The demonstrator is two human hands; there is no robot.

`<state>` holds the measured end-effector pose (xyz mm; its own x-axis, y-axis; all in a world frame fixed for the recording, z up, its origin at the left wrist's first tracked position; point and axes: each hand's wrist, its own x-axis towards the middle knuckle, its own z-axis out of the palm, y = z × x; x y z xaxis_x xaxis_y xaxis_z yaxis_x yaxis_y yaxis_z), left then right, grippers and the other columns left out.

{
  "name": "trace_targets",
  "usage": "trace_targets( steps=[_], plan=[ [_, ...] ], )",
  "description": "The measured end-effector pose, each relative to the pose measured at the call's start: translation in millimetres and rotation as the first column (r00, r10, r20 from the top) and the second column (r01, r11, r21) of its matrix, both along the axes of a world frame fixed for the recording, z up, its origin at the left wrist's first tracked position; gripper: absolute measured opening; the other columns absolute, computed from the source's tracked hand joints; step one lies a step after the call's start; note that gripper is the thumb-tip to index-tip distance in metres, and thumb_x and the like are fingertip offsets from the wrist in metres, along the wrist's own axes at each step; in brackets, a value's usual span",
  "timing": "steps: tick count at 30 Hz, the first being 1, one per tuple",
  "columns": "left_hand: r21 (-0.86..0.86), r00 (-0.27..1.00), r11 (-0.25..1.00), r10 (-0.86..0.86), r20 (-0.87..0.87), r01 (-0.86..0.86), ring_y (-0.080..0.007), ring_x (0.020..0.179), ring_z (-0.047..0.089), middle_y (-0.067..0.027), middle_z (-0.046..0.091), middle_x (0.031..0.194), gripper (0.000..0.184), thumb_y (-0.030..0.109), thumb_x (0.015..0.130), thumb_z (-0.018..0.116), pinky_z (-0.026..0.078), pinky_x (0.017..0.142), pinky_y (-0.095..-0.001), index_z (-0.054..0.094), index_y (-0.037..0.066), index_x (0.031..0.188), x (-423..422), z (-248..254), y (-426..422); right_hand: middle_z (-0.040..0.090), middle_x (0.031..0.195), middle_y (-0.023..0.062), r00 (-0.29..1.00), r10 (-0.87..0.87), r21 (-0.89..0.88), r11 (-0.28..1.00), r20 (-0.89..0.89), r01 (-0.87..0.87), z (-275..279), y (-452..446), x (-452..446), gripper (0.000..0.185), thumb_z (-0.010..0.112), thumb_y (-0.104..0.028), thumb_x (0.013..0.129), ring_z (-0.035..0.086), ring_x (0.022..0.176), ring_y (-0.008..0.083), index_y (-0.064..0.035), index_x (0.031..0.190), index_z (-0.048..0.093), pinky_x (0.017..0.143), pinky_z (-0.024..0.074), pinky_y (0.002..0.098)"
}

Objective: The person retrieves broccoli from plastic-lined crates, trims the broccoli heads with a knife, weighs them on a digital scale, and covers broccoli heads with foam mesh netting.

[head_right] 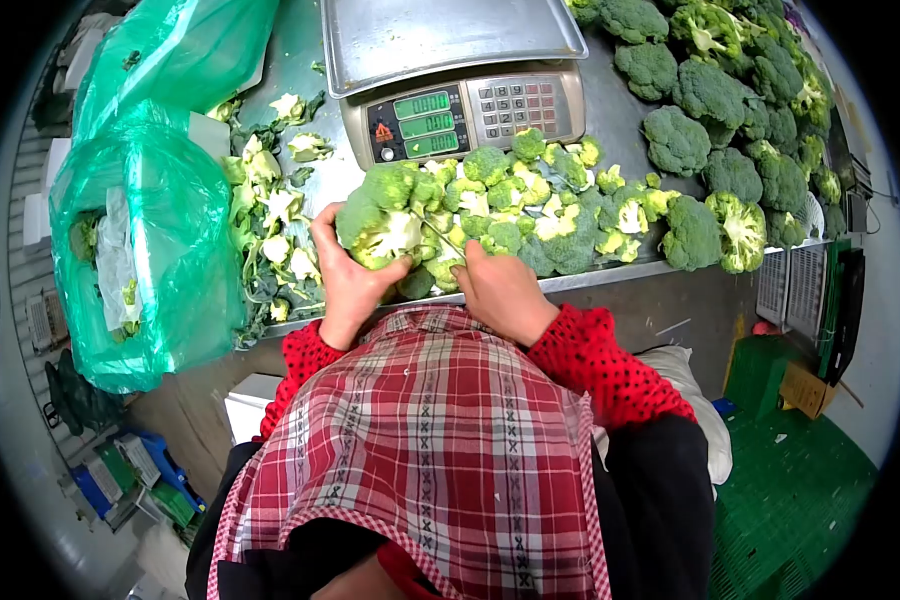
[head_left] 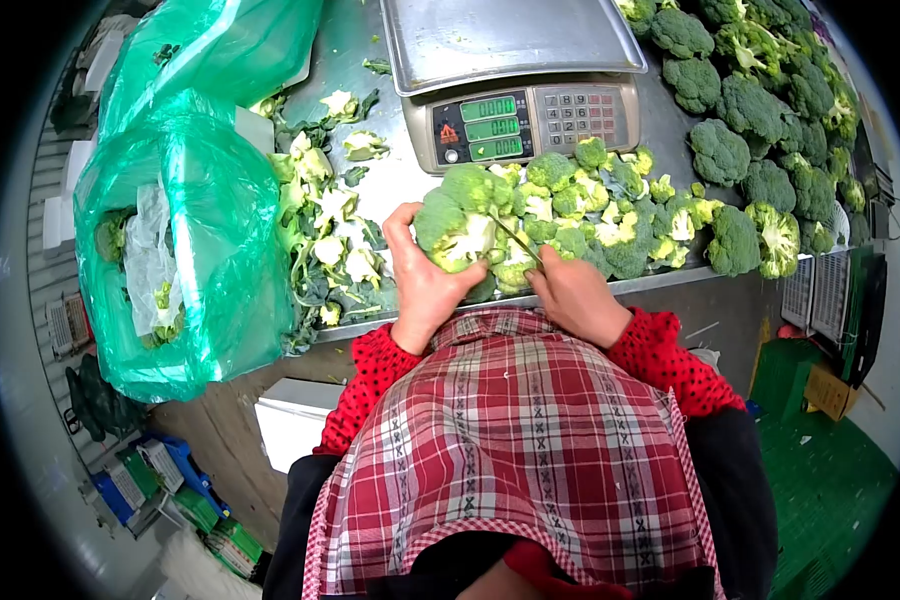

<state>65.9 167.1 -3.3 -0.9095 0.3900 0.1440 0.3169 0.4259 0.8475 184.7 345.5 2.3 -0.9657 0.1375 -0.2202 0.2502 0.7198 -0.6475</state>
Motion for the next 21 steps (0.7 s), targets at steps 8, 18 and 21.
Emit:
trace_targets(
  steps=[8, 18, 21],
  plan=[
    [0.029, 0.998, 0.999, 0.037, 0.058, -0.038, -0.0295, 0.109, 0.046, -0.0144, 0.041, 0.114, 0.079, 0.011, 0.056, 0.082, 0.04, 0.097, -0.0387, 0.038, 0.001, 0.12, 5, 2, 6, 0.059, 0.064, 0.0238, 0.971, 0.159, -0.408, 0.91, 0.181, -0.073, 1, 28, -9, 0.027, 0.055, -0.02, 0.093, 0.062, 0.061, 0.041, 0.0064, 0.092, 0.05, 0.057, 0.0484, 0.0511],
    [0.421, 0.749, 0.849, -0.046, 0.661, -0.32, -0.022, 0.1, 0.055, -0.0145, 0.05, 0.113, 0.079, 0.005, 0.06, 0.08, 0.047, 0.09, -0.0334, 0.034, -0.002, 0.124, -4, 0, 9, 0.057, 0.062, 0.006, 0.789, 0.289, -0.757, 0.575, 0.542, 0.31, 6, 60, -21, 0.025, 0.051, -0.026, 0.098, 0.056, 0.045, 0.0147, -0.0017, 0.09, 0.051, 0.041, 0.0452, 0.0316],
    [0.364, 0.785, 0.892, -0.016, 0.619, -0.269, -0.0215, 0.102, 0.054, -0.0138, 0.052, 0.112, 0.076, 0.004, 0.059, 0.079, 0.046, 0.093, -0.033, 0.038, -0.002, 0.123, -2, 5, 6, 0.052, 0.062, 0.0004, 0.851, 0.156, -0.736, 0.594, 0.501, 0.324, 11, 58, -3, 0.026, 0.052, -0.028, 0.099, 0.049, 0.045, 0.0071, -0.0024, 0.092, 0.052, 0.041, 0.0403, 0.0245]
  ],
)
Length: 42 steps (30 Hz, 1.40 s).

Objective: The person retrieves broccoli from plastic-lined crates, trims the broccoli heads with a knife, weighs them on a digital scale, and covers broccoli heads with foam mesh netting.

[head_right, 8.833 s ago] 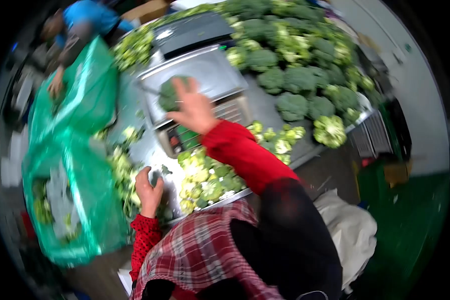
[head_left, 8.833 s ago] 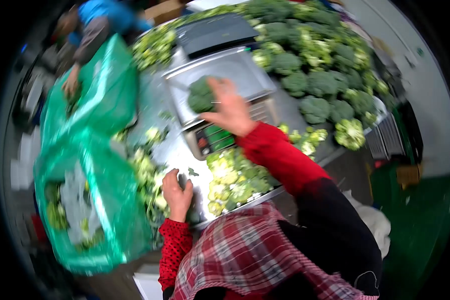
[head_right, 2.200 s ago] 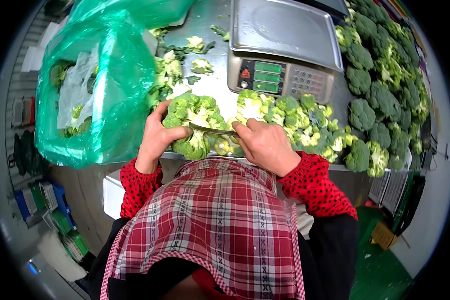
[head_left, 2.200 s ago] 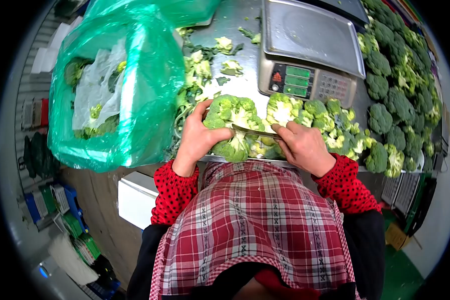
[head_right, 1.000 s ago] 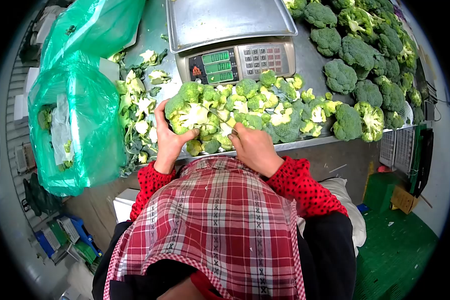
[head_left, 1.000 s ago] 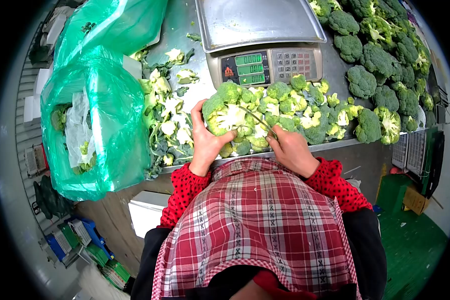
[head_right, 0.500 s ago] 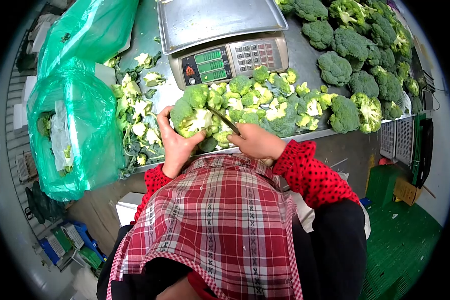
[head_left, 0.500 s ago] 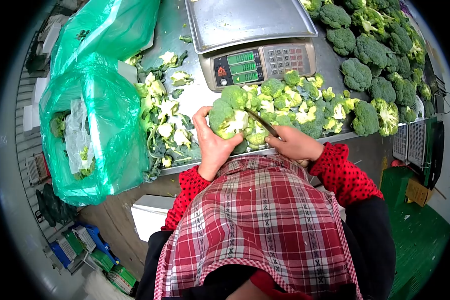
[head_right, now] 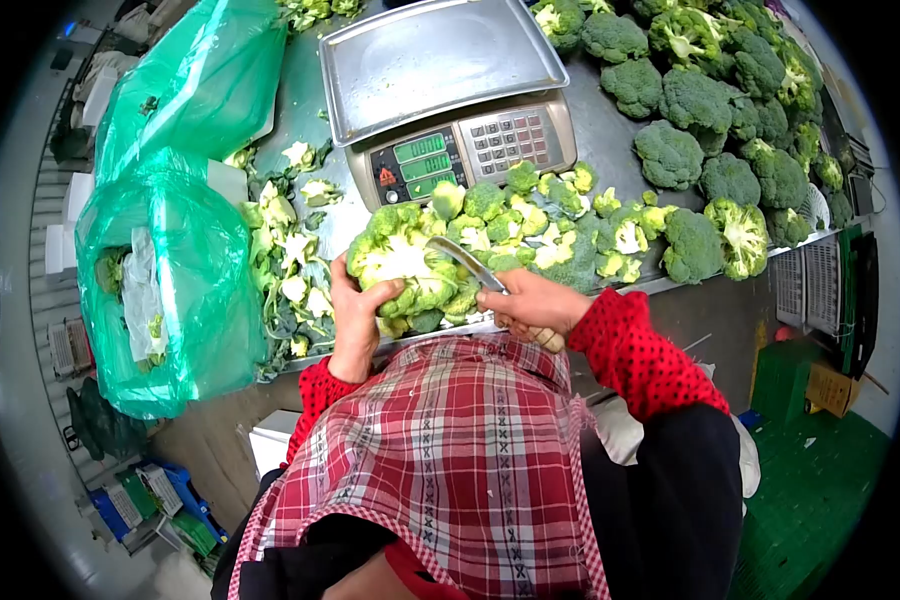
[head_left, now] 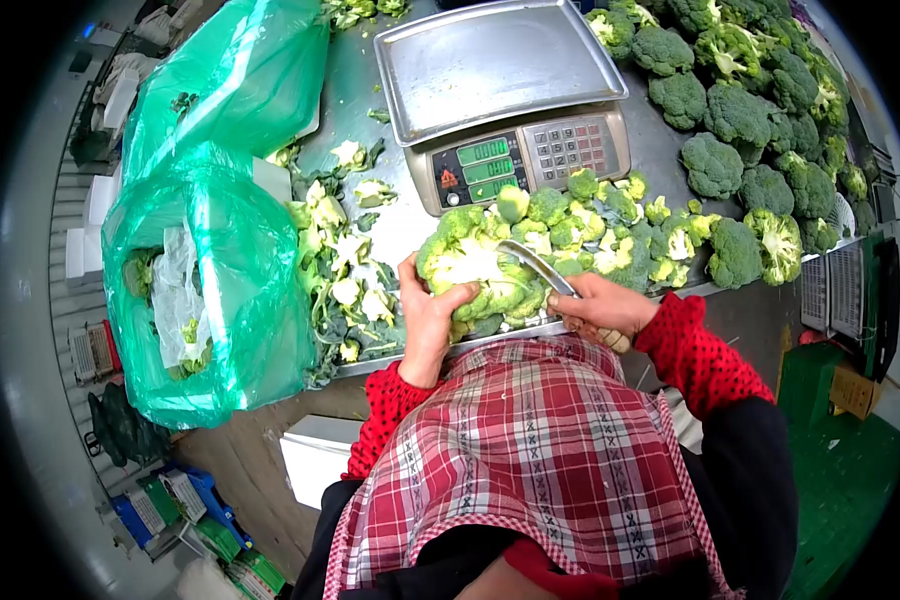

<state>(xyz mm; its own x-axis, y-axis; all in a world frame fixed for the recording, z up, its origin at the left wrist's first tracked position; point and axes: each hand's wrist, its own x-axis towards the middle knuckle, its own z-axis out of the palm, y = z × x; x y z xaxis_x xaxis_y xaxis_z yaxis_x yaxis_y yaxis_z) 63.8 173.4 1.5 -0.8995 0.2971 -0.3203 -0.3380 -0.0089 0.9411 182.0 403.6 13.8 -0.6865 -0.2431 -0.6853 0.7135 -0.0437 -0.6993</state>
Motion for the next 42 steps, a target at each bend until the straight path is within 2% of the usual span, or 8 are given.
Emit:
trace_targets(
  steps=[3, 7, 11, 15, 21, 29, 34, 42],
  plan=[
    [-0.234, 0.91, 0.972, -0.121, -0.397, 0.027, -0.0259, 0.107, 0.052, -0.0146, 0.05, 0.115, 0.075, 0.01, 0.059, 0.079, 0.044, 0.095, -0.0338, 0.041, -0.001, 0.123, -21, 29, 1, 0.055, 0.066, 0.0033, 0.956, -0.141, 0.22, 0.955, -0.258, 0.2, -1, 3, 13, 0.028, 0.056, -0.028, 0.096, 0.054, 0.056, 0.011, -0.0003, 0.094, 0.057, 0.052, 0.0436, 0.0271],
    [-0.389, 0.269, 0.883, -0.32, -0.909, -0.262, -0.0383, 0.114, 0.049, -0.02, 0.049, 0.121, 0.072, 0.007, 0.054, 0.076, 0.044, 0.096, -0.0426, 0.049, 0.005, 0.121, -88, 60, 47, 0.06, 0.069, 0.0104, 0.839, -0.181, 0.475, 0.754, -0.513, 0.453, -26, -10, 18, 0.026, 0.06, -0.025, 0.093, 0.056, 0.063, 0.0152, 0.0012, 0.094, 0.06, 0.059, 0.0456, 0.0324],
    [-0.608, -0.094, 0.681, -0.694, -0.714, -0.408, -0.0383, 0.135, 0.035, -0.0155, 0.042, 0.139, 0.066, -0.003, 0.066, 0.066, 0.037, 0.103, -0.0591, 0.054, 0.015, 0.128, -162, 32, 99, 0.06, 0.063, 0.0108, 0.837, -0.18, 0.482, 0.747, -0.516, 0.457, -28, -21, 14, 0.023, 0.063, -0.023, 0.091, 0.054, 0.055, 0.0139, -0.0006, 0.095, 0.06, 0.052, 0.0437, 0.0323],
    [-0.788, -0.018, 0.521, -0.837, -0.546, -0.328, -0.0361, 0.139, 0.033, -0.0125, 0.037, 0.149, 0.071, 0.004, 0.067, 0.068, 0.028, 0.111, -0.0553, 0.05, 0.018, 0.135, -149, 58, 99, 0.061, 0.067, 0.0082, 0.817, -0.2, 0.418, 0.779, -0.54, 0.467, -15, -17, 25, 0.02, 0.064, -0.019, 0.091, 0.055, 0.059, 0.0126, -0.0004, 0.097, 0.062, 0.054, 0.0444, 0.03],
    [-0.495, 0.345, 0.795, -0.381, -0.858, -0.35, -0.0373, 0.117, 0.051, -0.0168, 0.057, 0.122, 0.059, 0.015, 0.068, 0.078, 0.04, 0.1, -0.044, 0.055, 0.003, 0.121, -114, 12, 7, 0.064, 0.08, 0.0041, 0.75, -0.307, 0.413, 0.683, -0.585, 0.602, -14, 12, 23, 0.022, 0.067, -0.014, 0.088, 0.059, 0.071, 0.012, 0.0019, 0.102, 0.065, 0.065, 0.0483, 0.0259],
    [-0.569, 0.604, 0.775, -0.322, -0.73, -0.275, -0.0372, 0.105, 0.055, -0.0172, 0.061, 0.109, 0.039, 0.014, 0.072, 0.075, 0.043, 0.092, -0.0443, 0.06, 0.0, 0.106, -42, -19, -45, 0.062, 0.112, 0.0189, 0.366, 0.4, 0.54, 0.552, -0.84, 0.636, 76, 36, -171, 0.068, 0.082, -0.032, 0.072, 0.06, 0.104, 0.0326, -0.0017, 0.127, 0.057, 0.086, 0.0497, 0.0402],
    [-0.501, 0.751, 0.848, -0.215, -0.624, -0.174, -0.0343, 0.105, 0.057, -0.0176, 0.062, 0.111, 0.036, 0.011, 0.078, 0.075, 0.044, 0.095, -0.0409, 0.062, -0.003, 0.109, -23, -25, -61, 0.064, 0.1, 0.0219, 0.651, 0.652, 0.921, 0.264, -0.389, 0.286, 49, 25, -257, 0.113, 0.088, -0.053, 0.043, 0.06, 0.095, 0.0437, -0.011, 0.137, 0.041, 0.075, 0.0516, 0.0499],
    [-0.581, 0.761, 0.796, -0.268, -0.591, -0.171, -0.0322, 0.103, 0.057, -0.0164, 0.061, 0.109, 0.035, 0.007, 0.078, 0.073, 0.043, 0.093, -0.0406, 0.061, -0.003, 0.108, -22, -13, -50, 0.066, 0.089, 0.0125, 0.64, -0.19, 0.141, 0.892, -0.745, 0.429, 28, 94, -240, 0.07, 0.085, -0.028, 0.069, 0.063, 0.073, 0.0172, -0.0009, 0.125, 0.053, 0.066, 0.053, 0.0298]
  ],
)
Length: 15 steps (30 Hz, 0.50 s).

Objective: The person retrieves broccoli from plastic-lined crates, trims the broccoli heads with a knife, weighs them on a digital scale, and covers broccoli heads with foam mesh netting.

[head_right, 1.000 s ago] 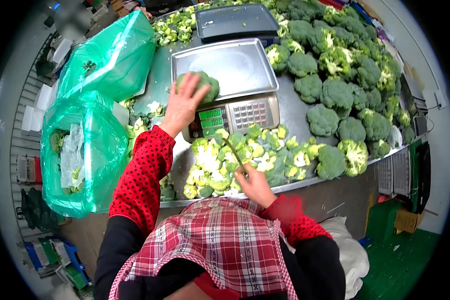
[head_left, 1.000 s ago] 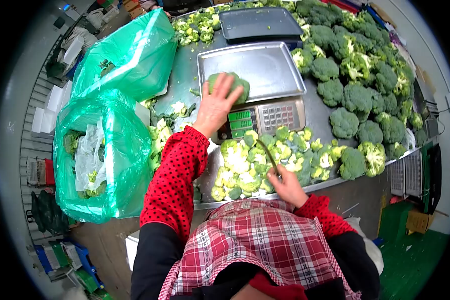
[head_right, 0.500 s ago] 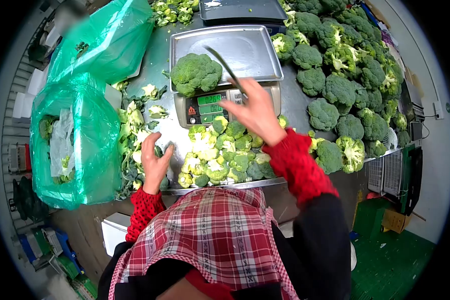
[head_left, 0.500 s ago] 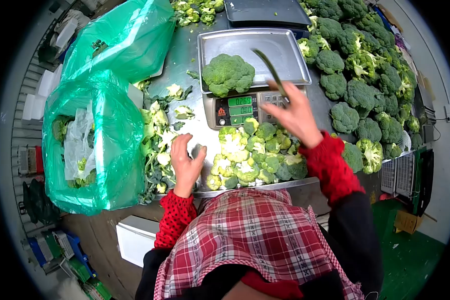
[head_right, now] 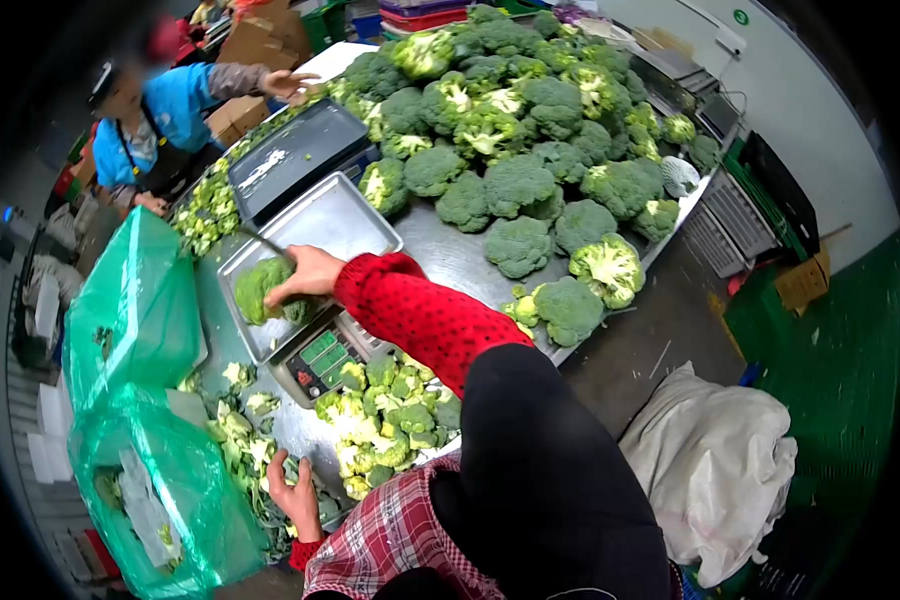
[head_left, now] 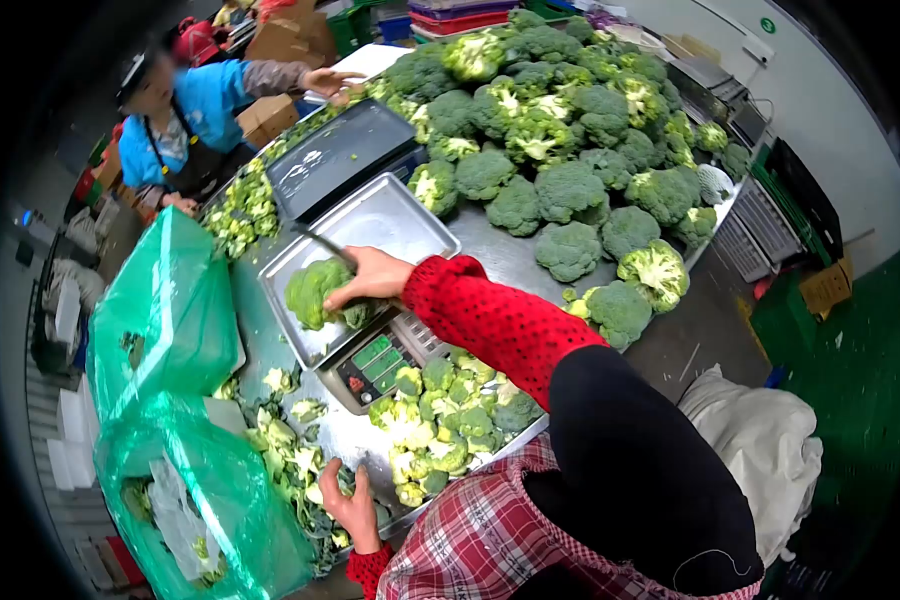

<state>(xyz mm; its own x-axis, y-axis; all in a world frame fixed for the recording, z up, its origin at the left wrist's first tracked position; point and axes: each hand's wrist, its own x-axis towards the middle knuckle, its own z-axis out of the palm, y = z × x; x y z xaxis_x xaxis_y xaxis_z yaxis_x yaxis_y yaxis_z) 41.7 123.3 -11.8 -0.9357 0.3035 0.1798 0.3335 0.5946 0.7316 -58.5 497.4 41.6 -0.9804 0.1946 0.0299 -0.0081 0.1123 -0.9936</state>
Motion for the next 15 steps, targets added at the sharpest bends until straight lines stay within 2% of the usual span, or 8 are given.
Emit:
trace_targets(
  steps=[2, 3, 6, 8, 10, 12, 14, 15],
  plan=[
    [0.015, 1.0, 1.0, -0.018, 0.024, 0.017, -0.0317, 0.103, 0.057, -0.0161, 0.061, 0.109, 0.034, 0.006, 0.078, 0.073, 0.043, 0.093, -0.0399, 0.061, -0.004, 0.108, 0, 0, 3, 0.06, 0.068, 0.0014, 0.986, -0.093, -0.472, 0.869, 0.138, 0.148, 31, 9, 72, 0.061, 0.077, -0.024, 0.078, 0.038, 0.039, 0.0041, -0.003, 0.129, 0.049, 0.035, 0.0296, 0.0207],
    [0.001, 1.0, 1.0, -0.027, -0.004, 0.027, -0.0229, 0.097, 0.057, -0.0101, 0.064, 0.107, 0.033, 0.008, 0.08, 0.071, 0.043, 0.086, -0.0344, 0.062, -0.002, 0.11, 0, -2, 1, 0.061, 0.07, 0.0019, 0.949, -0.258, -0.552, 0.772, 0.18, 0.315, 34, 16, 103, 0.06, 0.076, -0.026, 0.08, 0.041, 0.04, 0.0047, -0.005, 0.13, 0.05, 0.036, 0.0342, 0.0204],
    [-0.028, 1.0, 1.0, -0.014, 0.009, 0.014, -0.0229, 0.096, 0.056, -0.0101, 0.064, 0.107, 0.033, 0.008, 0.08, 0.071, 0.043, 0.086, -0.0347, 0.062, -0.002, 0.111, 1, -5, -7, 0.064, 0.077, 0.0028, 0.81, -0.574, -0.39, 0.724, 0.12, 0.57, 47, 66, 196, 0.05, 0.073, -0.027, 0.081, 0.048, 0.043, 0.0063, -0.0078, 0.123, 0.056, 0.04, 0.0445, 0.0204],
    [-0.028, 0.999, 0.999, -0.014, 0.037, 0.015, -0.0233, 0.098, 0.057, -0.011, 0.063, 0.108, 0.034, 0.009, 0.08, 0.072, 0.044, 0.086, -0.0351, 0.062, -0.001, 0.111, 2, -3, -6, 0.061, 0.073, 0.0027, 0.479, -0.876, -0.245, 0.451, 0.066, 0.858, 34, 109, 235, 0.056, 0.077, -0.033, 0.079, 0.045, 0.04, 0.0074, -0.0045, 0.122, 0.055, 0.037, 0.042, 0.0233],
    [-0.01, 0.998, 0.998, -0.056, 0.02, 0.056, -0.028, 0.1, 0.057, -0.0139, 0.062, 0.108, 0.035, 0.008, 0.077, 0.073, 0.044, 0.089, -0.0381, 0.062, -0.002, 0.109, -9, -8, -1, 0.053, 0.067, 0.002, 0.181, -0.983, -0.146, 0.174, 0.037, 0.974, 25, 145, 263, 0.065, 0.081, -0.039, 0.074, 0.045, 0.04, 0.0094, -0.0039, 0.121, 0.051, 0.036, 0.0389, 0.0246],
    [0.016, 0.984, 0.985, -0.168, -0.055, 0.169, -0.0342, 0.102, 0.058, -0.0177, 0.062, 0.107, 0.037, 0.009, 0.074, 0.076, 0.045, 0.091, -0.0418, 0.061, -0.001, 0.106, -8, -8, 8, 0.051, 0.065, 0.0034, -0.061, -0.995, 0.138, -0.05, 0.083, 0.989, -3, 188, 285, 0.068, 0.081, -0.042, 0.075, 0.053, 0.052, 0.0191, -0.0032, 0.121, 0.05, 0.042, 0.0445, 0.033],
    [-0.028, 0.946, 0.981, -0.192, -0.261, 0.191, -0.0384, 0.105, 0.057, -0.0196, 0.061, 0.109, 0.037, 0.011, 0.073, 0.076, 0.045, 0.092, -0.044, 0.061, 0.0, 0.105, -24, -10, 10, 0.058, 0.087, 0.0108, 0.174, -0.878, -0.163, 0.112, 0.445, 0.98, 35, 146, 281, 0.062, 0.078, -0.04, 0.076, 0.059, 0.076, 0.0283, -0.0054, 0.121, 0.052, 0.068, 0.0504, 0.0499],
    [-0.051, 0.9, 0.981, -0.192, -0.391, 0.187, -0.0367, 0.105, 0.057, -0.0186, 0.061, 0.11, 0.038, 0.017, 0.075, 0.077, 0.047, 0.09, -0.0432, 0.062, 0.002, 0.106, -28, -1, 9, 0.059, 0.093, 0.0119, 0.258, -0.894, -0.118, 0.23, 0.367, 0.966, 14, 160, 287, 0.058, 0.076, -0.035, 0.078, 0.06, 0.08, 0.0276, -0.0029, 0.12, 0.053, 0.07, 0.0516, 0.0477]
  ],
)
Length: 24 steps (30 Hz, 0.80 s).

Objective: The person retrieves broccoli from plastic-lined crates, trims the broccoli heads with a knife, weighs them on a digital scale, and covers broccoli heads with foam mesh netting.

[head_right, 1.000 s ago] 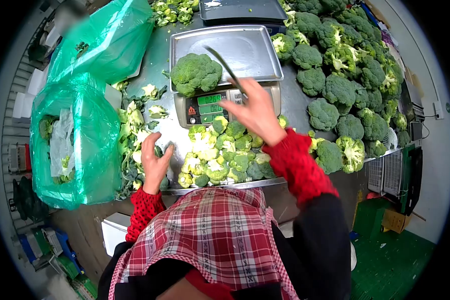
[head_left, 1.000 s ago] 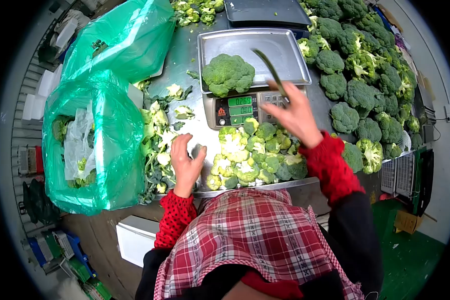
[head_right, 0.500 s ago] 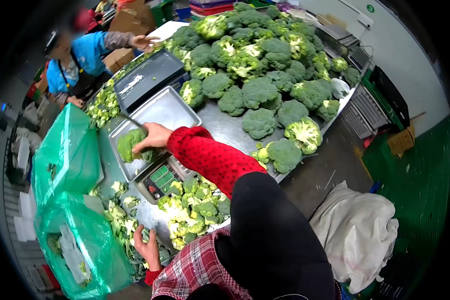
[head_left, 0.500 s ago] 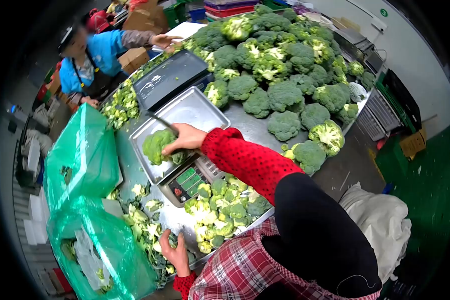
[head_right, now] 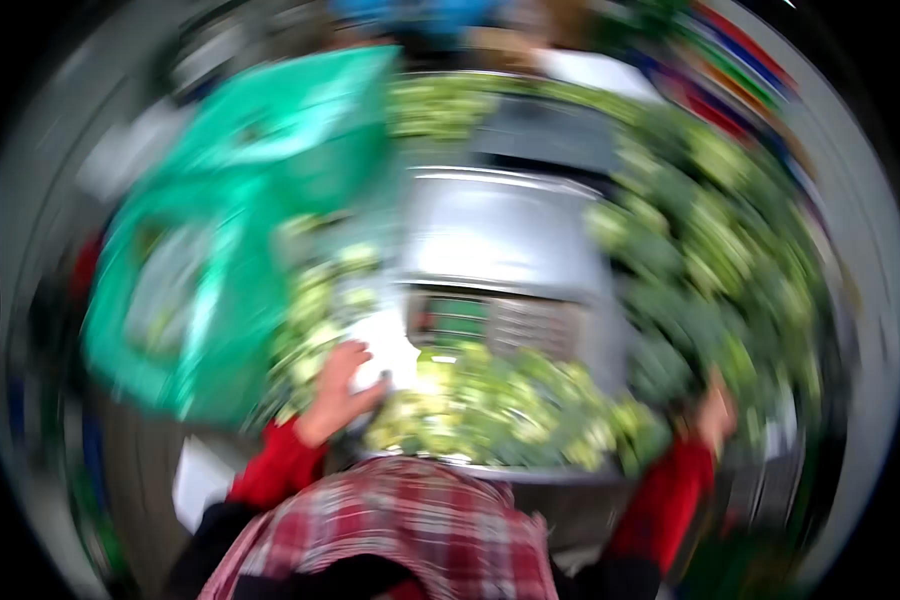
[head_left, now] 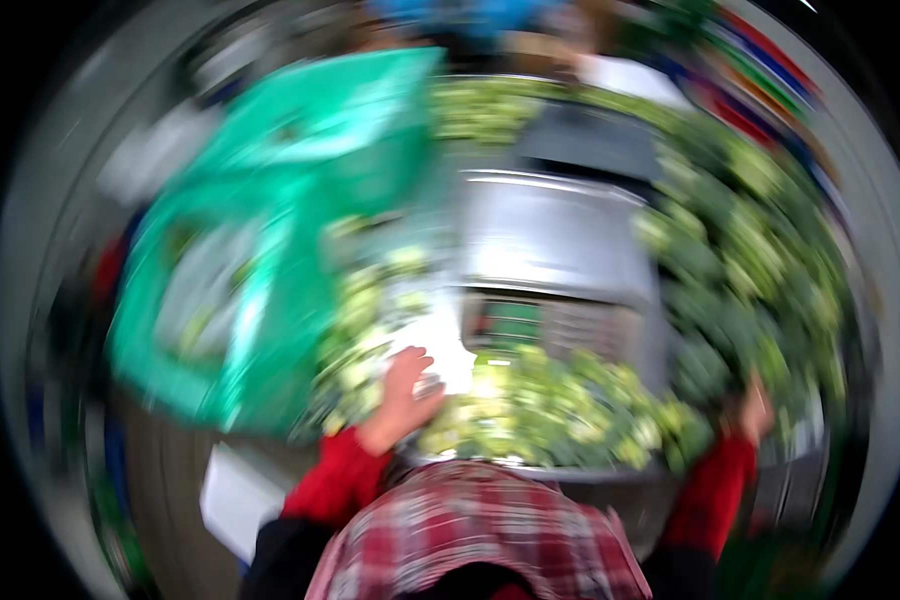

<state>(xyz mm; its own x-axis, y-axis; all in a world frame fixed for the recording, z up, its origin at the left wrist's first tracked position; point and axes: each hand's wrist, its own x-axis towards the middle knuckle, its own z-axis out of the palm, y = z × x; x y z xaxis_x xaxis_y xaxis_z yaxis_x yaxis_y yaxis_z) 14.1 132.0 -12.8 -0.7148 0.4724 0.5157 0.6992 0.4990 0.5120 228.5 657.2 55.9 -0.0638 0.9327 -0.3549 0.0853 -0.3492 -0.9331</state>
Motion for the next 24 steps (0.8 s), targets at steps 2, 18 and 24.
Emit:
trace_targets(
  steps=[2, 18, 24],
  plan=[
    [-0.048, 0.994, 0.995, -0.093, -0.055, 0.091, -0.0347, 0.11, 0.056, -0.0174, 0.059, 0.117, 0.04, 0.016, 0.073, 0.076, 0.046, 0.091, -0.0444, 0.061, 0.002, 0.106, -10, 74, -1, 0.062, 0.104, 0.0142, 0.924, 0.02, 0.504, 0.833, 0.382, -0.227, -42, 38, 24, 0.048, 0.072, -0.026, 0.083, 0.063, 0.086, 0.0263, 0.0019, 0.119, 0.056, 0.075, 0.0538, 0.0432],
    [-0.406, 0.395, 0.328, 0.914, -0.091, -0.853, -0.0355, 0.107, 0.059, -0.0159, 0.06, 0.116, 0.065, 0.034, 0.068, 0.075, 0.051, 0.085, -0.0454, 0.054, 0.008, 0.123, -316, 111, -430, 0.068, 0.107, 0.0153, 0.721, 0.443, 0.514, 0.508, 0.533, -0.692, -4, -250, -121, 0.038, 0.068, -0.014, 0.091, 0.064, 0.093, 0.0205, 0.0042, 0.122, 0.058, 0.083, 0.0517, 0.0327],
    [-0.445, 0.434, 0.366, 0.899, -0.058, -0.817, -0.0358, 0.113, 0.055, -0.0169, 0.049, 0.128, 0.08, 0.029, 0.066, 0.08, 0.051, 0.09, -0.0479, 0.043, 0.011, 0.134, -413, 95, -483, 0.068, 0.104, 0.0099, 0.597, 0.447, 0.362, 0.507, 0.666, -0.783, 24, -326, -143, 0.031, 0.068, -0.016, 0.09, 0.063, 0.09, 0.015, 0.0019, 0.116, 0.062, 0.08, 0.0491, 0.0283]
  ],
)
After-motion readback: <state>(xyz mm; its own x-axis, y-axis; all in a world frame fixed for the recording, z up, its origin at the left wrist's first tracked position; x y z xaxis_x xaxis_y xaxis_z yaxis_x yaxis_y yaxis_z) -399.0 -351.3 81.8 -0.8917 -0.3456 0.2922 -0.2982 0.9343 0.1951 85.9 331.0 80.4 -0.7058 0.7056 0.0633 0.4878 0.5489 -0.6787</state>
